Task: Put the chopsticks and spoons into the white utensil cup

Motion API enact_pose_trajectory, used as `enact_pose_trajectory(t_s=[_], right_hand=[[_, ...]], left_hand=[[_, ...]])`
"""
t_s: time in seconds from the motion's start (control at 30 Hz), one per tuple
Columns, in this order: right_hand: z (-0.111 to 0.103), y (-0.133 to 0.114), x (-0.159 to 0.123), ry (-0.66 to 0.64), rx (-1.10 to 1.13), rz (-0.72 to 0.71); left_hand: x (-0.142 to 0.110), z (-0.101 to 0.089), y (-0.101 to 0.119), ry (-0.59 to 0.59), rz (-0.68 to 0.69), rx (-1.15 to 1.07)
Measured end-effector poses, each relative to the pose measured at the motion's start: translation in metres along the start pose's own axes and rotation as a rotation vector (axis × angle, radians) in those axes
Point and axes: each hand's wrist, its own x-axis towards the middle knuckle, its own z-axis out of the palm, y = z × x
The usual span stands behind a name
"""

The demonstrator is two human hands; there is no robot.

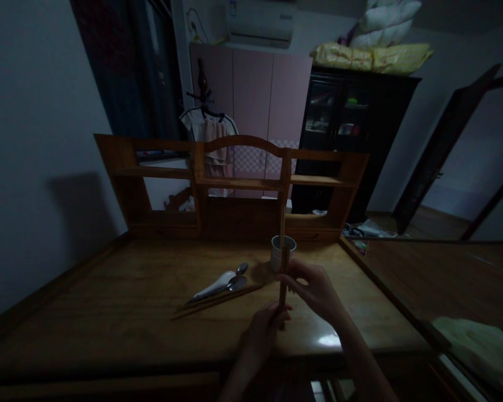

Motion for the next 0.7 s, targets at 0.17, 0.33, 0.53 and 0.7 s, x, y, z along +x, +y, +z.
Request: enact_pose_trajectory(t_s=[0.17,0.33,0.53,0.7], right_hand=[[0.01,-0.007,-0.006,0.086,0.001,-0.015],[0.011,-0.013,-0.007,0.056,0.0,-0.038],[0.009,-0.012,-0.007,0.087,0.003,-0.006],[0.009,-0.011,-0.005,0.082,0.01,-0.012]], left_hand=[[0.003,-0.003,0.0,0.146,0.076,-0.014],[0.009,-0.001,-0.005,0.158,0.007,-0.087],[0.003,-0.003,0.006,0.017,-0.061,-0.146],[-0.002,-0.004,0.007,-0.011,-0.058,-0.177]])
